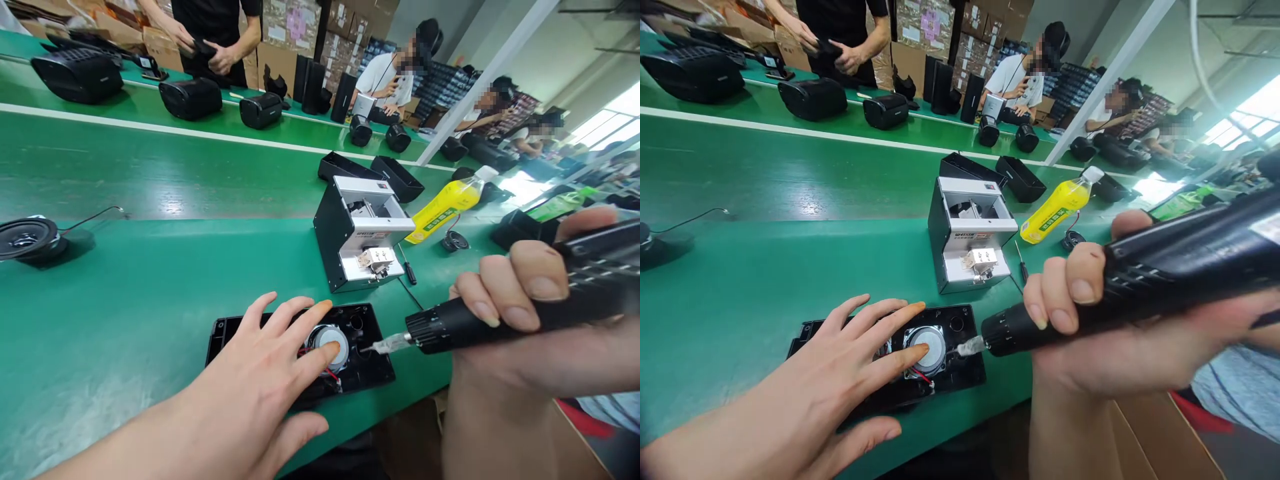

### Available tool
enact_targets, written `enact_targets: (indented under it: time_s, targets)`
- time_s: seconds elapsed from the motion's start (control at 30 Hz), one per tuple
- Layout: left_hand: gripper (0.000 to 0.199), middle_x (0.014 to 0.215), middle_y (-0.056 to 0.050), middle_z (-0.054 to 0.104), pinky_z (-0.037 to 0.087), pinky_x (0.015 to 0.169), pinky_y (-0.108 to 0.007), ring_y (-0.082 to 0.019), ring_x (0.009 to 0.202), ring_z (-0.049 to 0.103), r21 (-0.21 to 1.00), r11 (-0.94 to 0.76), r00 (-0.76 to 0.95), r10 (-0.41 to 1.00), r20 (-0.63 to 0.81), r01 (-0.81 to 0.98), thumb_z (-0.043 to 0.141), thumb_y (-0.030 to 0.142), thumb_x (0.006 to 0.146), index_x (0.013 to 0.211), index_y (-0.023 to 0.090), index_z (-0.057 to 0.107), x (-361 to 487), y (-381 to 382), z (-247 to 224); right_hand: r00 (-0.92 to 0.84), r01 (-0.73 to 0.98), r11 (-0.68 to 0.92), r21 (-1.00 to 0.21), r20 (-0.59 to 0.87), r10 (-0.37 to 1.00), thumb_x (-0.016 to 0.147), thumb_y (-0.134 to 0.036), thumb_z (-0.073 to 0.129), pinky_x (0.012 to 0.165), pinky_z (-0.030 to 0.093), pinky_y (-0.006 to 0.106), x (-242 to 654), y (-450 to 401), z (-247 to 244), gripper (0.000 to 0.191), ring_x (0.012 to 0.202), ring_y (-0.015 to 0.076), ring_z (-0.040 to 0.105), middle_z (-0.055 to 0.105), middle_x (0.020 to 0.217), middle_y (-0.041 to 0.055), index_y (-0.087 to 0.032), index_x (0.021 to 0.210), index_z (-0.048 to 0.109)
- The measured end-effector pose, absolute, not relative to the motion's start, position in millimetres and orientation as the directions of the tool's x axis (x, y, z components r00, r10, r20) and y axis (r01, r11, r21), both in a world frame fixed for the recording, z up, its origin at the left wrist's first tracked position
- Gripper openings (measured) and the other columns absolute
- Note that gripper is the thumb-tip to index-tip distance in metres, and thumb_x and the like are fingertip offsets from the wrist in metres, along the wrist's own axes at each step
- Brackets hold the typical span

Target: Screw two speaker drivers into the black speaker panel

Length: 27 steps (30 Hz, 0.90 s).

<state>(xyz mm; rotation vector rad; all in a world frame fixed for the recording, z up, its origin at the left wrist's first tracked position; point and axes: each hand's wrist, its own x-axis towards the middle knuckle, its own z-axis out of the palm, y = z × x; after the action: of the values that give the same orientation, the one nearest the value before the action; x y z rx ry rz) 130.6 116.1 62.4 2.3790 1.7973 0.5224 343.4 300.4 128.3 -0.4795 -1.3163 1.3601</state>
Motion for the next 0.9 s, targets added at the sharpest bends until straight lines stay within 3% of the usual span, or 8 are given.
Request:
enact_targets:
  time_s: [0.13, 0.23, 0.33, 0.43, 0.57, 0.73, 0.83, 0.9]
  targets:
    - [0.061, 0.166, -0.015, 0.050, 0.054, 0.101, -0.077, -0.050, 0.142, 0.057, 0.257, -0.290, 0.247, 0.951, 0.187, 0.922, 0.073, 0.064, 0.092, 0.146, 0.038, 0.065, 120, 112, 53, -0.198, -0.413, 0.491, -0.767, 0.602, 0.773, 0.077, -0.054, 0.086, 0.041, 0.039, 0.030, 330, 320, 136, 0.032, 0.048, 0.0135, 0.046, 0.051, 0.064, -0.0058, -0.032, 0.100, 0.081]
    - [0.066, 0.168, -0.014, 0.048, 0.059, 0.094, -0.072, -0.051, 0.137, 0.061, 0.248, -0.290, 0.241, 0.947, 0.211, 0.924, 0.080, 0.060, 0.086, 0.147, 0.041, 0.065, 114, 110, 48, -0.080, -0.455, 0.590, -0.667, 0.691, 0.719, 0.090, -0.067, 0.067, 0.039, 0.040, 0.027, 312, 341, 136, 0.043, 0.047, 0.0157, 0.052, 0.054, 0.061, -0.0042, -0.026, 0.105, 0.075]
    - [0.073, 0.168, -0.015, 0.047, 0.061, 0.094, -0.069, -0.050, 0.135, 0.063, 0.230, -0.294, 0.243, 0.944, 0.224, 0.928, 0.083, 0.055, 0.083, 0.151, 0.040, 0.061, 112, 108, 45, -0.080, -0.452, 0.617, -0.645, 0.718, 0.692, 0.090, -0.081, 0.058, 0.031, 0.035, 0.027, 291, 353, 128, 0.060, 0.039, 0.0173, 0.048, 0.053, 0.055, -0.0029, -0.022, 0.102, 0.067]
    - [0.084, 0.170, -0.017, 0.043, 0.062, 0.096, -0.069, -0.050, 0.137, 0.062, 0.236, -0.317, 0.268, 0.939, 0.217, 0.919, 0.083, 0.037, 0.081, 0.159, 0.039, 0.052, 111, 107, 42, -0.119, -0.435, 0.590, -0.680, 0.693, 0.711, 0.089, -0.082, 0.061, 0.032, 0.036, 0.026, 279, 354, 121, 0.061, 0.039, 0.0156, 0.045, 0.053, 0.056, -0.0035, -0.022, 0.101, 0.064]
    - [0.107, 0.177, -0.016, 0.025, 0.053, 0.105, -0.078, -0.055, 0.148, 0.048, 0.311, -0.230, 0.235, 0.972, 0.022, 0.922, 0.078, 0.012, 0.069, 0.165, 0.044, 0.041, 112, 108, 44, -0.108, -0.392, 0.581, -0.713, 0.663, 0.741, 0.081, -0.090, 0.062, 0.029, 0.032, 0.027, 278, 349, 120, 0.069, 0.036, 0.0159, 0.041, 0.050, 0.053, -0.0052, -0.023, 0.097, 0.061]
    - [0.099, 0.178, -0.014, 0.025, 0.044, 0.108, -0.085, -0.059, 0.152, 0.039, 0.401, -0.141, 0.202, 0.973, -0.113, 0.905, 0.079, 0.015, 0.071, 0.160, 0.045, 0.049, 113, 112, 56, -0.141, -0.373, 0.577, -0.726, 0.660, 0.738, 0.078, -0.092, 0.063, 0.026, 0.031, 0.028, 284, 346, 120, 0.072, 0.034, 0.0168, 0.041, 0.049, 0.051, -0.0051, -0.023, 0.097, 0.064]
    - [0.097, 0.176, -0.015, 0.030, 0.046, 0.108, -0.082, -0.059, 0.151, 0.042, 0.414, -0.130, 0.195, 0.973, -0.120, 0.901, 0.082, 0.016, 0.071, 0.159, 0.042, 0.052, 114, 114, 64, -0.184, -0.399, 0.616, -0.679, 0.717, 0.672, 0.081, -0.090, 0.063, 0.026, 0.032, 0.026, 292, 345, 116, 0.070, 0.034, 0.0146, 0.040, 0.051, 0.052, -0.0051, -0.024, 0.105, 0.070]
    - [0.092, 0.175, -0.015, 0.034, 0.047, 0.109, -0.079, -0.057, 0.150, 0.045, 0.415, -0.142, 0.203, 0.973, -0.106, 0.899, 0.086, 0.018, 0.071, 0.156, 0.039, 0.057, 114, 115, 68, -0.170, -0.450, 0.566, -0.691, 0.688, 0.705, 0.082, -0.089, 0.064, 0.027, 0.034, 0.024, 303, 344, 116, 0.069, 0.035, 0.0131, 0.041, 0.052, 0.055, -0.0062, -0.027, 0.110, 0.072]
